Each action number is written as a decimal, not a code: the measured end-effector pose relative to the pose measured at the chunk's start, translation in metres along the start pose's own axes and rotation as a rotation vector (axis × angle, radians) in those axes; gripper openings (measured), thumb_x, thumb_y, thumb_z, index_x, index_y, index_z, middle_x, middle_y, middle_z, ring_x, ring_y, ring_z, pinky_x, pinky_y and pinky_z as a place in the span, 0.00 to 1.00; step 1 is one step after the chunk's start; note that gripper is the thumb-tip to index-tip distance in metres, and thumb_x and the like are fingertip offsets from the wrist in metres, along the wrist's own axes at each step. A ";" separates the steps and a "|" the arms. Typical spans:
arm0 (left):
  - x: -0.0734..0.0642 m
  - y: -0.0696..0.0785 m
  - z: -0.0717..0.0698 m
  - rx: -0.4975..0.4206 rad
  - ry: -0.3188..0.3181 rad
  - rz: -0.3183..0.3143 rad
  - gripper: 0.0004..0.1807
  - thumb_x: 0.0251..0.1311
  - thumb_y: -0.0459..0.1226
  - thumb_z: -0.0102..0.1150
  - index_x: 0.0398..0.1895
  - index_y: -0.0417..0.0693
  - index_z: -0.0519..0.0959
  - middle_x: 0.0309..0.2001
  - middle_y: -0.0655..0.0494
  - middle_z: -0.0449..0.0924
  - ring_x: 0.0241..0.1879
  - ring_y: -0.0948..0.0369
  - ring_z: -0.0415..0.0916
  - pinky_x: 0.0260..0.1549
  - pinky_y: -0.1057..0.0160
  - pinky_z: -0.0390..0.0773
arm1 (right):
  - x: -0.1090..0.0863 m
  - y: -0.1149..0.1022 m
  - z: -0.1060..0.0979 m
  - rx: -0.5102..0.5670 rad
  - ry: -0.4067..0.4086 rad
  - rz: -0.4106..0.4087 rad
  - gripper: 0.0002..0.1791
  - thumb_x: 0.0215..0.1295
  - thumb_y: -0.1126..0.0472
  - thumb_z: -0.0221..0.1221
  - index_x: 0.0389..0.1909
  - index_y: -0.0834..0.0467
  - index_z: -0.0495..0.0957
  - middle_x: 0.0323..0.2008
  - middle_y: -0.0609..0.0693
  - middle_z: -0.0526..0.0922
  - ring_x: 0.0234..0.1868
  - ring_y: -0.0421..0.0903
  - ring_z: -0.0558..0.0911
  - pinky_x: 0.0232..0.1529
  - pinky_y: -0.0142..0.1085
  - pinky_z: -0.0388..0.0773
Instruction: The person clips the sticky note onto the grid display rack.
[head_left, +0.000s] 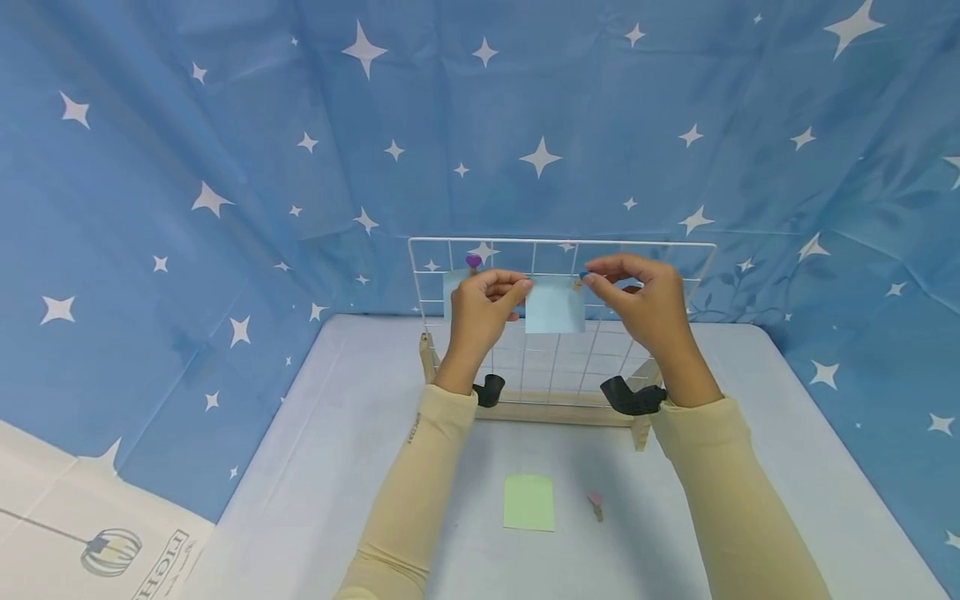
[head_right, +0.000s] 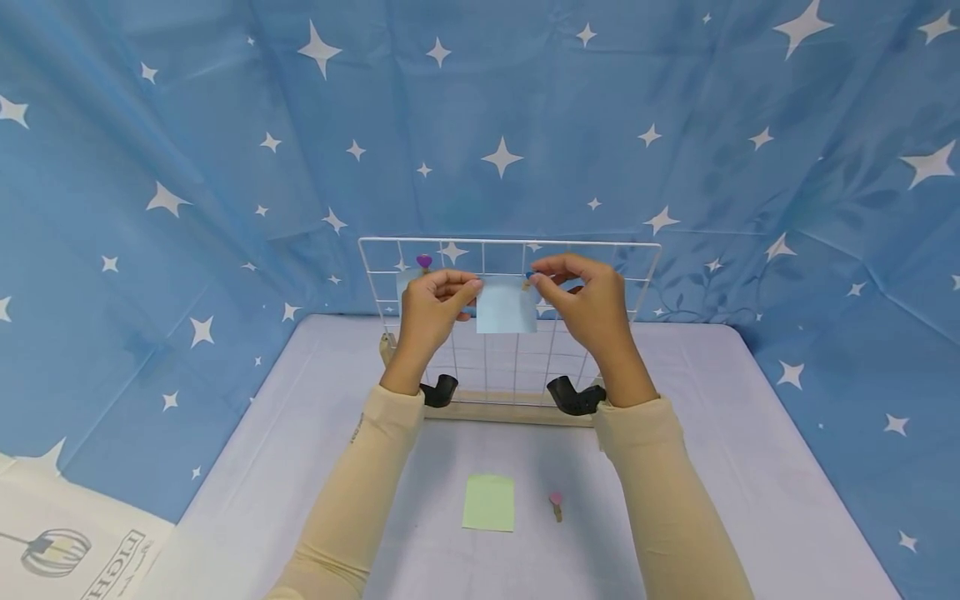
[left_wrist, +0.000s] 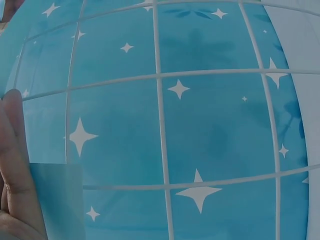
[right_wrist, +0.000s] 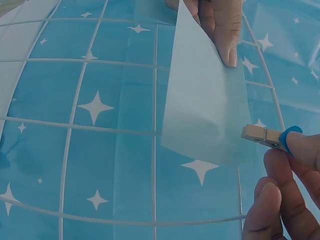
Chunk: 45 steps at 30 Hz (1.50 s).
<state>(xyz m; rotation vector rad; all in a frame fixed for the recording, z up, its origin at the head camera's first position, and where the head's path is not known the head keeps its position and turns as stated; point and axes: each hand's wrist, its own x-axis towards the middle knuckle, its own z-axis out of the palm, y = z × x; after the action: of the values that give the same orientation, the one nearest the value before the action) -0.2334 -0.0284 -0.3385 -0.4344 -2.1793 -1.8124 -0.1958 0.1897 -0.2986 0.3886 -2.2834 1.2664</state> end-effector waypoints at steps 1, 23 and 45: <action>0.000 0.000 0.000 -0.001 0.001 0.000 0.11 0.73 0.40 0.71 0.47 0.41 0.90 0.39 0.49 0.91 0.35 0.58 0.88 0.35 0.63 0.90 | 0.000 0.000 0.000 0.000 0.000 -0.002 0.10 0.75 0.65 0.67 0.50 0.67 0.89 0.47 0.62 0.89 0.38 0.29 0.79 0.38 0.20 0.77; 0.002 0.002 0.004 -0.001 0.056 0.057 0.10 0.73 0.39 0.71 0.45 0.39 0.90 0.36 0.48 0.91 0.32 0.58 0.86 0.32 0.63 0.89 | 0.011 -0.003 0.014 -0.016 0.093 -0.119 0.06 0.72 0.72 0.67 0.45 0.69 0.90 0.41 0.64 0.90 0.33 0.27 0.78 0.30 0.17 0.77; 0.000 -0.006 0.008 -0.004 0.063 0.136 0.09 0.76 0.38 0.68 0.46 0.40 0.88 0.40 0.44 0.90 0.40 0.46 0.88 0.33 0.64 0.89 | 0.019 -0.019 0.029 -0.243 0.021 -0.184 0.06 0.74 0.71 0.66 0.45 0.68 0.91 0.35 0.63 0.91 0.28 0.58 0.89 0.28 0.31 0.76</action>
<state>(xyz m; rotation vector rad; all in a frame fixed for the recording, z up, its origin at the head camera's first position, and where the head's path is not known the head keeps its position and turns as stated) -0.2364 -0.0216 -0.3456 -0.5070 -2.0520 -1.7349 -0.2108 0.1545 -0.2876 0.4819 -2.2898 0.8873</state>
